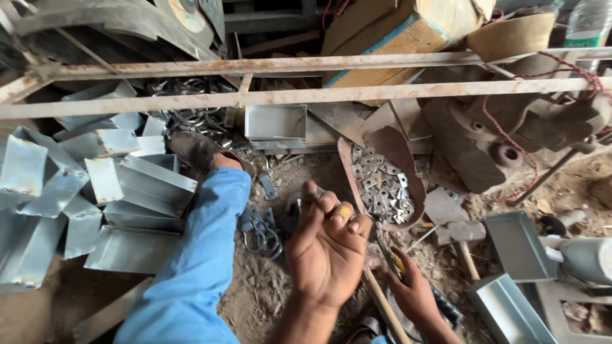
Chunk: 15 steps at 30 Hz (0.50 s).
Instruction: The person assembles a metal box by hammering the sides into place and then welding the joints.
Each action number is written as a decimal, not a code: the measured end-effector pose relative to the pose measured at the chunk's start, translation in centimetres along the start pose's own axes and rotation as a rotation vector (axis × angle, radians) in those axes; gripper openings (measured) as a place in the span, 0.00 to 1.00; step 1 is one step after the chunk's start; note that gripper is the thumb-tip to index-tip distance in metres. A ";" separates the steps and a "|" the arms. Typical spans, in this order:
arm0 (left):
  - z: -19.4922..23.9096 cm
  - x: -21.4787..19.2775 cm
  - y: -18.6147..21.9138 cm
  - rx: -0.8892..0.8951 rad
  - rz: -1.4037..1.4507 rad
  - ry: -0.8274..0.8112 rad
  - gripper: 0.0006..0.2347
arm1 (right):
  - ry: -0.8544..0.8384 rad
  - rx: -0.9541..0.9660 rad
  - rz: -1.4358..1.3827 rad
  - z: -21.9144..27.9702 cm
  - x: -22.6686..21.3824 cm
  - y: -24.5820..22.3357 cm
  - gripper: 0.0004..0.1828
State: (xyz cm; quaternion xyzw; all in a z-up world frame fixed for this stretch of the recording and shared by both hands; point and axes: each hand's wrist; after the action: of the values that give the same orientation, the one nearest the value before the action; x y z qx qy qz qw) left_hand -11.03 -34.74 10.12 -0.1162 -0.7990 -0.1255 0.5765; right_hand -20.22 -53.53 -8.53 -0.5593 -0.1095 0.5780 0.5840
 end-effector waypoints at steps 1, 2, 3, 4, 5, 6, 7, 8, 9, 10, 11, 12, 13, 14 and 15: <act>0.0 0.1 -0.2 -0.011 0.056 -0.001 0.10 | -0.007 0.045 0.024 0.1 -0.2 -0.4 0.38; 0.2 0.2 -0.3 -0.019 0.114 0.002 0.11 | -0.018 0.092 0.052 0.3 -0.2 -0.6 0.39; 0.4 0.3 -0.4 -0.026 0.171 0.005 0.12 | -0.015 0.081 0.025 0.4 -0.1 -0.7 0.39; 0.5 0.4 -0.3 -0.030 0.182 -0.009 0.12 | -0.012 0.068 -0.002 0.5 -0.2 -0.8 0.39; 0.5 0.5 -0.2 -0.034 0.192 -0.022 0.12 | -0.009 0.055 -0.028 0.4 -0.2 -0.8 0.39; 0.5 0.7 -0.1 -0.040 0.205 -0.037 0.12 | -0.016 0.067 -0.003 0.3 -0.1 -0.8 0.39; 0.5 0.7 0.0 -0.035 0.220 -0.028 0.11 | -0.023 0.080 0.023 0.2 -0.1 -0.7 0.38; 0.6 0.8 0.1 -0.033 0.235 -0.019 0.11 | -0.028 0.093 0.047 0.1 0.0 -0.6 0.38; 0.6 0.8 0.2 -0.030 0.250 -0.010 0.11 | -0.033 0.096 0.034 0.0 0.0 -0.6 0.38; 0.5 0.8 0.3 -0.025 0.250 -0.017 0.11 | -0.039 0.098 0.021 0.0 0.1 -0.5 0.38; 0.5 0.8 0.4 -0.020 0.249 -0.024 0.11 | -0.046 0.101 0.007 -0.1 0.2 -0.5 0.38; 0.5 0.7 0.4 -0.015 0.253 -0.032 0.11 | -0.049 0.087 0.016 -0.1 0.2 -0.5 0.38; 0.4 0.6 0.4 -0.017 0.259 -0.025 0.11 | -0.053 0.074 0.026 -0.1 0.3 -0.5 0.38; 0.4 0.5 0.5 -0.019 0.264 -0.017 0.10 | -0.057 0.061 0.035 -0.1 0.4 -0.5 0.38; 0.4 0.5 0.6 -0.021 0.269 -0.010 0.10 | -0.067 0.086 0.046 -0.1 0.4 -0.6 0.38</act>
State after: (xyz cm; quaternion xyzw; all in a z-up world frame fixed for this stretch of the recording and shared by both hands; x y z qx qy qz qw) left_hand -11.33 -34.02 10.46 -0.2289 -0.7778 -0.0549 0.5828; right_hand -19.69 -53.11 -8.32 -0.5164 -0.0912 0.6138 0.5901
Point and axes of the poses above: each hand's wrist, its own z-axis away from the middle knuckle, its own x-axis out of the palm, y = z × x, and after that the axes turned 12 degrees about -z, right-handed
